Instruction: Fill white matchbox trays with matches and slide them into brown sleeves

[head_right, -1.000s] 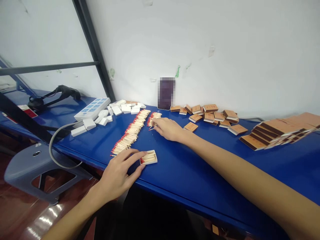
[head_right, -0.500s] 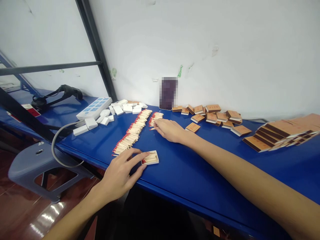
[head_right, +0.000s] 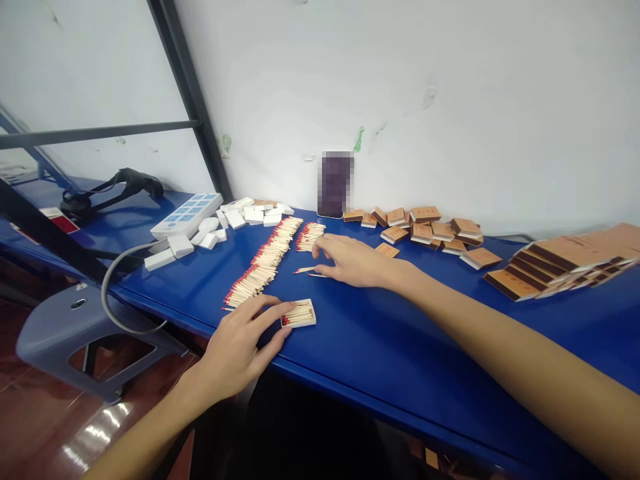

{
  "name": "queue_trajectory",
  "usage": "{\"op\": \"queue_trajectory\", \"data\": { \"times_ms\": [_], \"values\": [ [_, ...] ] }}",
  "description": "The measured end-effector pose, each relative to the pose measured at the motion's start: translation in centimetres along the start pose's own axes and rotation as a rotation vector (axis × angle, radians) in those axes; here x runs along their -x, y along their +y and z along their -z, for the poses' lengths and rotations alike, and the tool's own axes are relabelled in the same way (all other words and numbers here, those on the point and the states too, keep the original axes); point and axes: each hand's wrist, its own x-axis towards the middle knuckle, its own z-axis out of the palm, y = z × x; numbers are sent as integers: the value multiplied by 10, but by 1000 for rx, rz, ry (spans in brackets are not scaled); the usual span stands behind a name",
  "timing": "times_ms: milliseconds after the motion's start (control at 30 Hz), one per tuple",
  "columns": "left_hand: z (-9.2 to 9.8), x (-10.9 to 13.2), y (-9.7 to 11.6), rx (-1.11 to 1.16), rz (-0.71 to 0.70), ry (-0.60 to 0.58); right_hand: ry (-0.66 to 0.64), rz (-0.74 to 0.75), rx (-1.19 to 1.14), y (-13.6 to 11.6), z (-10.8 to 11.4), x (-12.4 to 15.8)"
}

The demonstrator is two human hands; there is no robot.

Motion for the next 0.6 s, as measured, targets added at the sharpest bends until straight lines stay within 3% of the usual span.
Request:
{"op": "queue_trajectory", "data": {
  "times_ms": [167,333,600],
  "values": [
    [0,1,0,3,0,14,-110,8,-5,10,5,9],
    [0,1,0,5,7,4,-154,27,-77,1,6,12],
    [1,1,1,9,10,2,-30,-6,-32,-10,-8,-14]
  ]
}}
